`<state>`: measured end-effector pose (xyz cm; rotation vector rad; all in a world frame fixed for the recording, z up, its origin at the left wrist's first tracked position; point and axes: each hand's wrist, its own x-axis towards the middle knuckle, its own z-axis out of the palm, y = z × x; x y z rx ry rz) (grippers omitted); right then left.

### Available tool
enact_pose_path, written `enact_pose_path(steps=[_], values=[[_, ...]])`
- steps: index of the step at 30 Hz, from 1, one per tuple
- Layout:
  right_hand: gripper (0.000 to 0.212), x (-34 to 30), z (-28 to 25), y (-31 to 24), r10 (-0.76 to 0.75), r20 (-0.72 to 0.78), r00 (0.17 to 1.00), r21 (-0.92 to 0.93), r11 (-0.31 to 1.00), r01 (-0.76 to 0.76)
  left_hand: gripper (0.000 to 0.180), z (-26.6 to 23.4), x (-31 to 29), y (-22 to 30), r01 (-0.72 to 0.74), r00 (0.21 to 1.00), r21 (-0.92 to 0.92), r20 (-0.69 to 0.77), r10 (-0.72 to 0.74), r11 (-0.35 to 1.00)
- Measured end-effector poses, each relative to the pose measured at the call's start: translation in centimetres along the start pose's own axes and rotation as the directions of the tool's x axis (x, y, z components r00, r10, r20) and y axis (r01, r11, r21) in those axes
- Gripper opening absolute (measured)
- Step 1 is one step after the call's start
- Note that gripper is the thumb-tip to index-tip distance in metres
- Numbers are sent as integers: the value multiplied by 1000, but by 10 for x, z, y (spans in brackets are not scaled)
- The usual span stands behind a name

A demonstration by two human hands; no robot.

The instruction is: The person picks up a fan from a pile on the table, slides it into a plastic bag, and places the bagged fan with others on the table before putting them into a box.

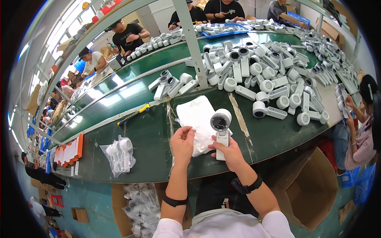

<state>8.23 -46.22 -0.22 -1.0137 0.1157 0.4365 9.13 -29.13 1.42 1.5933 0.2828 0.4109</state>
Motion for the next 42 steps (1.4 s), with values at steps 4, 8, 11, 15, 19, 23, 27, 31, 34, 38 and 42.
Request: enact_pose_path(steps=[4,8,11,15,19,23,27,31,34,38,42], values=[[36,-10,3,-6,-26,28,999,26,999,26,15,1,0,-3,28,996,-1,84,-28,1000],[24,-27,-2,-14,-144,10,990,1,990,144,18,1,-5,0,-101,993,180,76,88,979],[19,-39,-18,-24,-127,26,992,-148,981,129,22,6,-10,9,-240,964,358,201,177,902],[33,-51,-40,-33,-47,178,983,-242,966,90,18,3,-6,3,-409,911,400,238,338,820],[60,-58,-35,-58,159,200,967,-483,875,-43,17,7,-8,13,-225,971,336,157,182,914],[89,-42,-24,-68,287,162,944,-720,689,-86,21,-2,-5,14,-178,958,272,266,104,946],[82,-24,-22,-68,286,160,945,-801,597,-45,21,-16,0,14,-217,933,249,338,125,944],[67,-14,-20,-61,254,204,946,-753,657,-14,19,-16,-1,23,-253,925,243,343,161,937],[61,-13,-17,-52,201,127,971,-701,711,-55,16,-13,-6,31,-344,918,337,318,238,876],[63,-23,-2,-47,76,0,997,-693,719,-55,14,-3,-18,30,-552,827,363,352,437,751],[71,-23,-2,-35,-30,-42,999,-741,671,-11,13,8,-27,28,-702,712,403,424,560,588]])
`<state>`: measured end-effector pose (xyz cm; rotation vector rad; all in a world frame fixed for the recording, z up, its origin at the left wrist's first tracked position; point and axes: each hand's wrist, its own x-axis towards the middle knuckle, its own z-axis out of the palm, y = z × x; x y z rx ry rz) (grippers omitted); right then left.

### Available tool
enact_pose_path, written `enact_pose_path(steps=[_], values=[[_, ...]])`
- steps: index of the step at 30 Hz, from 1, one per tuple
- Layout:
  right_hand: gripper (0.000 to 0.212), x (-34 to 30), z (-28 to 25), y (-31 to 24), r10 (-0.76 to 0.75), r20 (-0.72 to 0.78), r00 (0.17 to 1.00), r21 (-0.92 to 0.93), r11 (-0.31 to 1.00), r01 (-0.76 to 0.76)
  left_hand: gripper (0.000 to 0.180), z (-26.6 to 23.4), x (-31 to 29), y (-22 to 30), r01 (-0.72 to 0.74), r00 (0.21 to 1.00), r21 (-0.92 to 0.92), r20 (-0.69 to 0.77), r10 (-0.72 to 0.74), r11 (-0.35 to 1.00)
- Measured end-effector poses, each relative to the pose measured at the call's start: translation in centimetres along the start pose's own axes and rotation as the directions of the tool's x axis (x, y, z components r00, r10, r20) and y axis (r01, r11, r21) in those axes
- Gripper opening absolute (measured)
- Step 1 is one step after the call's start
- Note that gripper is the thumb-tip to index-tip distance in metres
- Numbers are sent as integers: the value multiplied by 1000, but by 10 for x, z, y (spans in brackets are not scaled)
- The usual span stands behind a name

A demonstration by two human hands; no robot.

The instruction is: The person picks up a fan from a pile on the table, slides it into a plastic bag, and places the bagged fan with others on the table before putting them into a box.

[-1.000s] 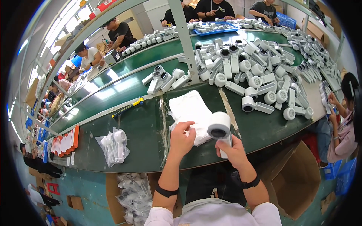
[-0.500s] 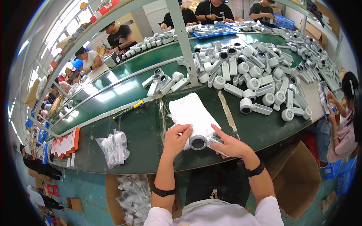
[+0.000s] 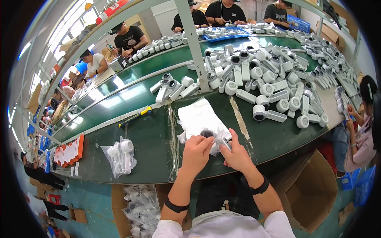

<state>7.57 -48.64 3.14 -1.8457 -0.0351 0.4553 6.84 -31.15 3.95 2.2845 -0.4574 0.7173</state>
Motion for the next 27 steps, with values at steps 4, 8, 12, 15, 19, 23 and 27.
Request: enact_pose_path(steps=[4,8,12,15,19,23,27], values=[[76,11,10,22,-239,-198,951,-53,971,233,13,9,-6,8,-87,996,16,-2,87,996],[78,12,10,20,-283,-246,927,-35,959,283,15,12,-14,21,-48,998,-203,19,53,978],[78,3,4,-5,-89,-136,987,192,975,114,16,7,-22,24,24,991,-326,130,19,945],[77,19,9,19,-277,-245,929,294,892,344,19,8,-22,27,49,986,-426,164,23,904],[61,21,14,15,-301,-233,925,557,738,380,24,-4,-31,29,152,975,-608,221,-18,780],[39,6,28,-6,-222,-109,969,816,536,214,37,0,-39,4,307,873,-781,2,-488,545],[37,8,59,3,-350,-244,904,743,532,407,42,1,-35,18,557,673,-830,469,-572,-24]])
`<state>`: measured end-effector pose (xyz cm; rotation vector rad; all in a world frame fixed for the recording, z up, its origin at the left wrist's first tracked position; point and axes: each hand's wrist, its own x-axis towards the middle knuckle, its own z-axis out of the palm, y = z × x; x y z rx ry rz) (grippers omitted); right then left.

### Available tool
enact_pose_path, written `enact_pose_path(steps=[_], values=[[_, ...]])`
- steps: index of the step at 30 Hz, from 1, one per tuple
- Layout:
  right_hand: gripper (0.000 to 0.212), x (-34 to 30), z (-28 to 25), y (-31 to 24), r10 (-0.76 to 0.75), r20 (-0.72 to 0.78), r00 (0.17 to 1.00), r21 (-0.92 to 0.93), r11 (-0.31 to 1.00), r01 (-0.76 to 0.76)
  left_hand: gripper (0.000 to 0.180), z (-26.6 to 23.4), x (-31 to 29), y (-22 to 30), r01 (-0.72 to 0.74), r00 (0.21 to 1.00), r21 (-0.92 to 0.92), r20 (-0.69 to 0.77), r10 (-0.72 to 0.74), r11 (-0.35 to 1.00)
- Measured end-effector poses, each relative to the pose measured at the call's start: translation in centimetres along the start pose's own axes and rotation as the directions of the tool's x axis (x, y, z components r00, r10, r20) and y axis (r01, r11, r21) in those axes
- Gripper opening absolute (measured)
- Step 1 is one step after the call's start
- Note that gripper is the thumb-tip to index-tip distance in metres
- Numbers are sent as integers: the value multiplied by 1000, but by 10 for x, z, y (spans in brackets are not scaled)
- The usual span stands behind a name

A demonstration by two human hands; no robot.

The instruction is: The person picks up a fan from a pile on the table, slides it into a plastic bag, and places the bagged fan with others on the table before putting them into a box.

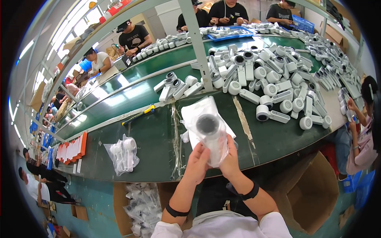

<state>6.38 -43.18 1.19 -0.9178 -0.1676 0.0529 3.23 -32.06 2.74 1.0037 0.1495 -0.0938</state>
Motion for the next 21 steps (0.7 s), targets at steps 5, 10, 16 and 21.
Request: enact_pose_path(steps=[5,10,16,21], values=[[34,2,15,3,-118,-17,993,-250,962,110,45,-14,-2,8,-60,998,152,-15,63,987],[31,13,13,6,-111,-16,994,-360,928,98,46,-23,12,11,-4,997,-104,-81,-5,995],[21,16,2,-10,-177,-72,982,-734,676,68,39,-43,4,32,14,996,-236,89,7,972],[18,10,-2,-3,-314,103,944,-825,503,257,37,-41,4,32,-32,999,-327,7,36,945]])
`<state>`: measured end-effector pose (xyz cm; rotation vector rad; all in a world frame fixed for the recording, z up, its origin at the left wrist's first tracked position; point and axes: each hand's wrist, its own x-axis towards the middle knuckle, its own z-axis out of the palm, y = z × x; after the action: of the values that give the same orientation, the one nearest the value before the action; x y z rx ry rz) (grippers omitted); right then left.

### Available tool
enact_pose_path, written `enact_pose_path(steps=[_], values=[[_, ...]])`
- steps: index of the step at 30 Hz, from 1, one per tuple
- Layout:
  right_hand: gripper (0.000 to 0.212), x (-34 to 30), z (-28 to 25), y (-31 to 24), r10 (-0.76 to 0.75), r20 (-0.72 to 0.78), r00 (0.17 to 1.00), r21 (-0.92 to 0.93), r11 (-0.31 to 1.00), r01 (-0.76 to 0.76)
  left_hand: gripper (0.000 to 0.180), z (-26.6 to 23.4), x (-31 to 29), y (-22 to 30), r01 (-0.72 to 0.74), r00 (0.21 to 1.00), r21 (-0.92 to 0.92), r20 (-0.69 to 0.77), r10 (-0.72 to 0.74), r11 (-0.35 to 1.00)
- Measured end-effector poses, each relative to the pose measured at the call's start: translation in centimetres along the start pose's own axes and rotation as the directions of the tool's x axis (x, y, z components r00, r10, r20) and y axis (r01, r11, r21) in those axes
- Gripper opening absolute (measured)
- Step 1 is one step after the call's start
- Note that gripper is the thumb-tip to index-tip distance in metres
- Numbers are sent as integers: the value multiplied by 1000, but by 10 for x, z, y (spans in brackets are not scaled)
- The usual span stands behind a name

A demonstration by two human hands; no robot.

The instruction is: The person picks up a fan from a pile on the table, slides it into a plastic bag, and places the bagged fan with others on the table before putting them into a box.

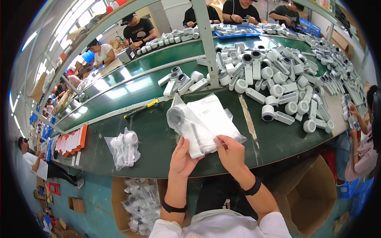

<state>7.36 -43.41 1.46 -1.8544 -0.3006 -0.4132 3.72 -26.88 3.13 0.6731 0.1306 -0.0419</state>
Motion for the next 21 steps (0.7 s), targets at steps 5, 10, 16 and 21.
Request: enact_pose_path(steps=[5,10,16,21], values=[[18,1,-5,4,-121,86,989,-53,991,126,39,-27,-2,8,-119,989,149,-75,131,982],[14,1,-23,16,37,111,993,62,997,-44,54,-84,-10,52,-218,728,786,-263,633,578],[16,11,-51,14,401,227,887,655,611,-444,59,-167,-39,97,280,580,960,-194,791,30],[17,10,-58,-10,391,283,876,813,387,-435,52,-199,-41,92,423,446,803,219,868,-420]])
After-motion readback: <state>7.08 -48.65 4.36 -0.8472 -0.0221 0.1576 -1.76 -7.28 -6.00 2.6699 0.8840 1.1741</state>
